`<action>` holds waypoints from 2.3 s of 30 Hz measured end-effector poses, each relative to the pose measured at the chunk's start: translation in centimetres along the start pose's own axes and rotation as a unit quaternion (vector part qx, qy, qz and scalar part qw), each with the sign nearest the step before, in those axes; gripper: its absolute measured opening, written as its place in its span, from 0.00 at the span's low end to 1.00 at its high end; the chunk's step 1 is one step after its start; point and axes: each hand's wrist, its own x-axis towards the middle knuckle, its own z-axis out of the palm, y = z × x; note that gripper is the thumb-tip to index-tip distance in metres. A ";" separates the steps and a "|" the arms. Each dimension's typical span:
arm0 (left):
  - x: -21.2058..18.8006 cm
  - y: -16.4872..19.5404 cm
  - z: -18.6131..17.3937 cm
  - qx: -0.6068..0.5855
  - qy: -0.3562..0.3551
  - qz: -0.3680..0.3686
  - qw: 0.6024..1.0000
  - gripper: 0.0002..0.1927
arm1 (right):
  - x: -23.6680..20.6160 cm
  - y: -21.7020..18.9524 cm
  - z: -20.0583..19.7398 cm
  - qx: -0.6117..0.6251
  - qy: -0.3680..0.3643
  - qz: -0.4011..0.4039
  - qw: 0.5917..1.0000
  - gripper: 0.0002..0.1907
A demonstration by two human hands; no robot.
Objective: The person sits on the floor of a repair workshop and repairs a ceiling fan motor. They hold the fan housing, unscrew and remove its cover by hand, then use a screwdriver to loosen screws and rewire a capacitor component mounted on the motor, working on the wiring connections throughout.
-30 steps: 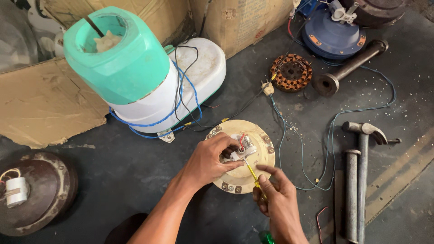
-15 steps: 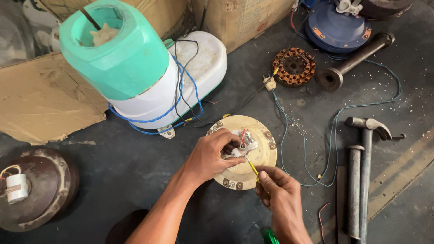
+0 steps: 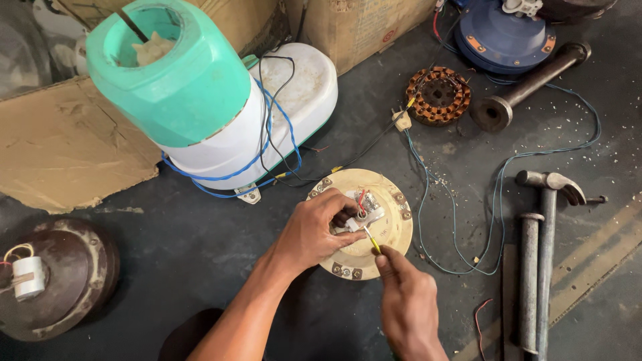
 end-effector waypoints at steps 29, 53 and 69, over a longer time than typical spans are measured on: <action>0.2 -0.2 0.1 0.011 0.002 0.014 1.000 0.18 | 0.0 -2.0 -0.9 -0.079 0.074 -0.082 0.991 0.16; 0.3 0.1 0.2 0.011 0.008 0.017 1.000 0.17 | 0.3 -1.5 -1.3 -0.139 0.069 -0.132 0.979 0.15; 0.2 -0.2 0.0 -0.023 -0.007 -0.005 1.000 0.16 | 2.6 -0.1 -1.6 0.332 -0.158 0.352 0.861 0.16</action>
